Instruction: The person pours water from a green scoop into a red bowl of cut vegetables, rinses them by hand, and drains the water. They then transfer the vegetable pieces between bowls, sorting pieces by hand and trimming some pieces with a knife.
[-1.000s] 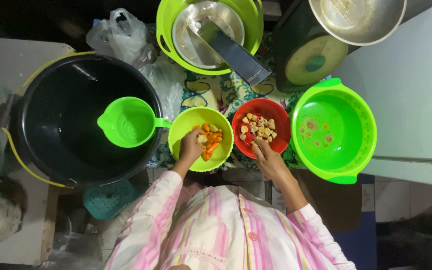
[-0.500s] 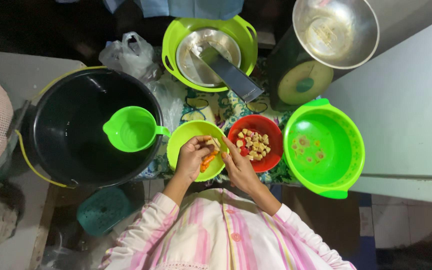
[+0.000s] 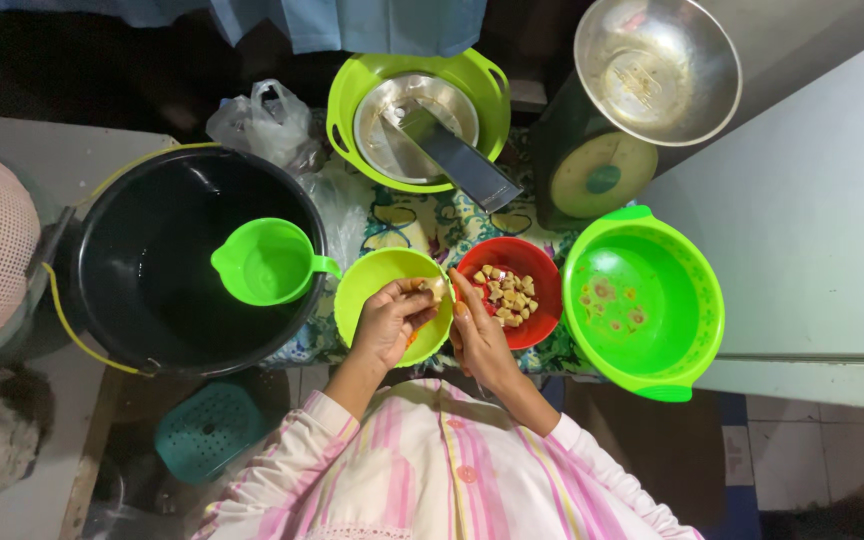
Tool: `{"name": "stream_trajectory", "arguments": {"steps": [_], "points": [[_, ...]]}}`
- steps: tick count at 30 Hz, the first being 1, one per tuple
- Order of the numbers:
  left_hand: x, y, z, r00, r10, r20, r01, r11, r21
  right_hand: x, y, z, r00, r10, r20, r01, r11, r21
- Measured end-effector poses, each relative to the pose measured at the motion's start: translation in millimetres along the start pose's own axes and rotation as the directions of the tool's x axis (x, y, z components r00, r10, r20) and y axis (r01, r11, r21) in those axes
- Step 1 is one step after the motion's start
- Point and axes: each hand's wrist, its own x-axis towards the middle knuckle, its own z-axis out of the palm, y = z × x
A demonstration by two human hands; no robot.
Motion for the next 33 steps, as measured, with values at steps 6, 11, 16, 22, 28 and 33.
{"name": "stream_trajectory", "arguments": {"steps": [6,11,16,22,28,33], "points": [[-4,-7,5,0.998,0.063,0.007,-0.064,0.992,0.11,1,10,-1,0.975,-0.22,-0.031,0.201,0.932,-0.301],[-7,-9,13,0.988,0.147,0.039,-0.152,0.956,0.25,1,10,0,0.972,-0.22,-0.078,0.18,0.92,-0.349],[-8,-19,16,0.984,0.152,0.088,-0.171,0.943,0.285,7,2,-1,0.918,-0.39,-0.077,0.315,0.832,-0.457],[-5,-31,10,0.994,0.098,0.041,-0.106,0.946,0.305,16,5,0,0.906,-0.416,-0.083,0.307,0.779,-0.547],[-11,-41,19,0.998,0.049,0.04,-0.061,0.929,0.366,37,25,-15,0.932,-0.328,-0.155,0.182,0.791,-0.584],[0,-34,21,0.999,-0.043,-0.029,0.049,0.974,0.223,57,47,-54,0.935,-0.098,-0.341,-0.104,0.844,-0.526]]}}
